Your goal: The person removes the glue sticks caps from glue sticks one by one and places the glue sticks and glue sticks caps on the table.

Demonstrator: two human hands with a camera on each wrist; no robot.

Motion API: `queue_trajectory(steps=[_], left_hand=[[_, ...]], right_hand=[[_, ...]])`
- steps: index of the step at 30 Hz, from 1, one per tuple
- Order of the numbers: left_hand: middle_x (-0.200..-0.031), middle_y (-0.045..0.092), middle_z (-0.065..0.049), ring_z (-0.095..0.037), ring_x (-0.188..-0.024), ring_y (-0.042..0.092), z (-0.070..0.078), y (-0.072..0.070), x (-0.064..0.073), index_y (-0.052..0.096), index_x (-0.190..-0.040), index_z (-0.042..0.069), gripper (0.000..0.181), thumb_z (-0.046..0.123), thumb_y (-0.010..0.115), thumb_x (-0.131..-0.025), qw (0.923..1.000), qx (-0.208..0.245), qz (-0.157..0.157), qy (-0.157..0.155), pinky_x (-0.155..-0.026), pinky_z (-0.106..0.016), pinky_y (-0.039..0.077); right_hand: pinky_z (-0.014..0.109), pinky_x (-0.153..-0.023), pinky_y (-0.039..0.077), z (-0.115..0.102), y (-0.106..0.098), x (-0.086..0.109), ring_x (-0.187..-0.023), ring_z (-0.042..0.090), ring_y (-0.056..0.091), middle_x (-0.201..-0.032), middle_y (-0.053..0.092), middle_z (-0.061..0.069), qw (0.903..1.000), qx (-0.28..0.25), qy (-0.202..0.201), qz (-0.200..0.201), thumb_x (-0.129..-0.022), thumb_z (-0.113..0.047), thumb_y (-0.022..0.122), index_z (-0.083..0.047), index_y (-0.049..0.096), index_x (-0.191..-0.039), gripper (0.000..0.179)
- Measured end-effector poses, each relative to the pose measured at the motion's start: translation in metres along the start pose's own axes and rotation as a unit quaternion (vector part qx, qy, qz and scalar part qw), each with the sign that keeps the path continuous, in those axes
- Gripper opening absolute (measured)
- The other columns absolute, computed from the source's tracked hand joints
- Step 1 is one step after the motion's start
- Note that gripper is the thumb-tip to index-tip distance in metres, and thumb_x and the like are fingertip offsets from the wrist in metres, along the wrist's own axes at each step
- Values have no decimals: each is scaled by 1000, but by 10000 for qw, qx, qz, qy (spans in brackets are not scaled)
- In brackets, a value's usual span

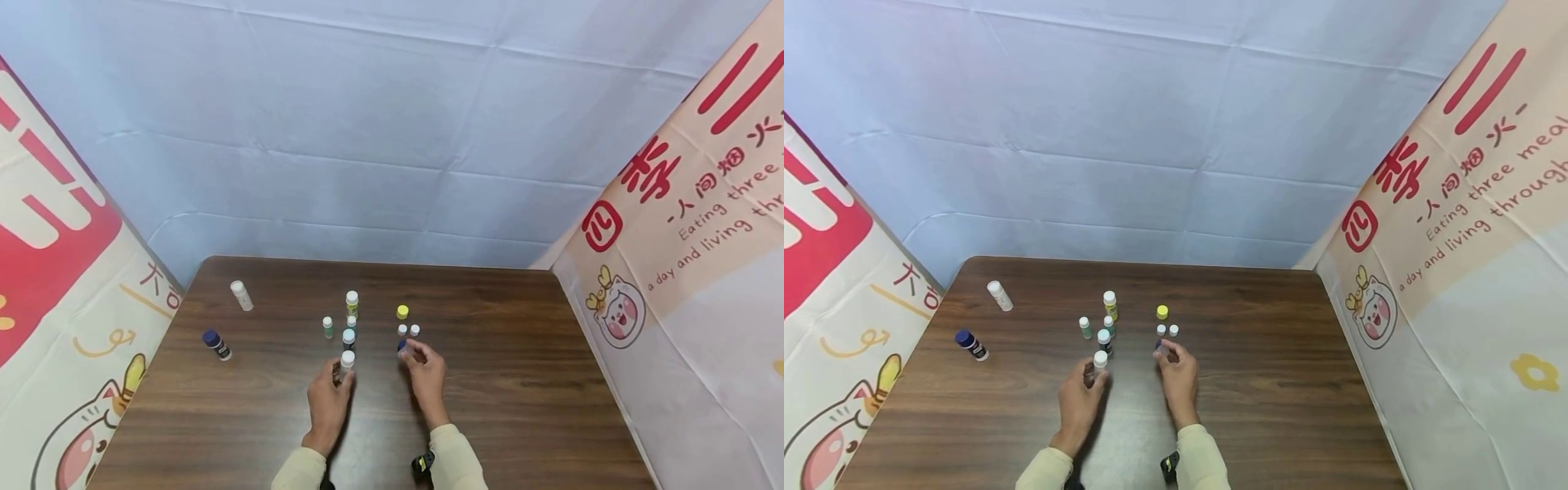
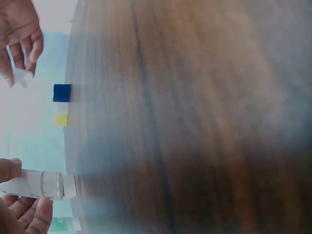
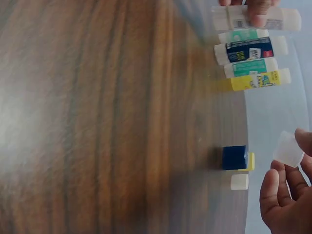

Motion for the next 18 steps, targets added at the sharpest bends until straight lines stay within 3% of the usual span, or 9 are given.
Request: queue_trajectory(steps=[5,11,18], left_hand=[[-92,72,-13,-20,-76,71,-1,0,-3,64,-101,4,29,2,80,-77,9997,239,-13,-91,-63,-32,57],[-92,72,-13,-19,-77,71,-3,1,-4,65,-100,4,29,0,80,-75,9996,211,-52,-203,-65,-28,56],[-92,72,-14,-20,-78,71,-6,2,-4,64,-100,3,28,0,79,-76,9992,218,-116,-319,-65,-28,56]], right_hand=[[30,-72,51,11,-1,1,-82,28,66,-93,72,15,9993,382,15,47,-75,4,78,2,73,-94,20],[29,-66,50,19,0,6,-75,24,64,-88,72,11,9953,955,-149,-29,-73,4,79,-2,74,-92,21],[34,-70,53,28,3,13,-78,21,66,-90,72,10,9893,1423,-216,-233,-72,3,79,-3,75,-94,22]])
Point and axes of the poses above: each hand's wrist, its own x-axis away from the middle knuckle, its own y-axis out of the palm, z = x × y, the point moved 2 cm from there along -x, towards the middle knuckle
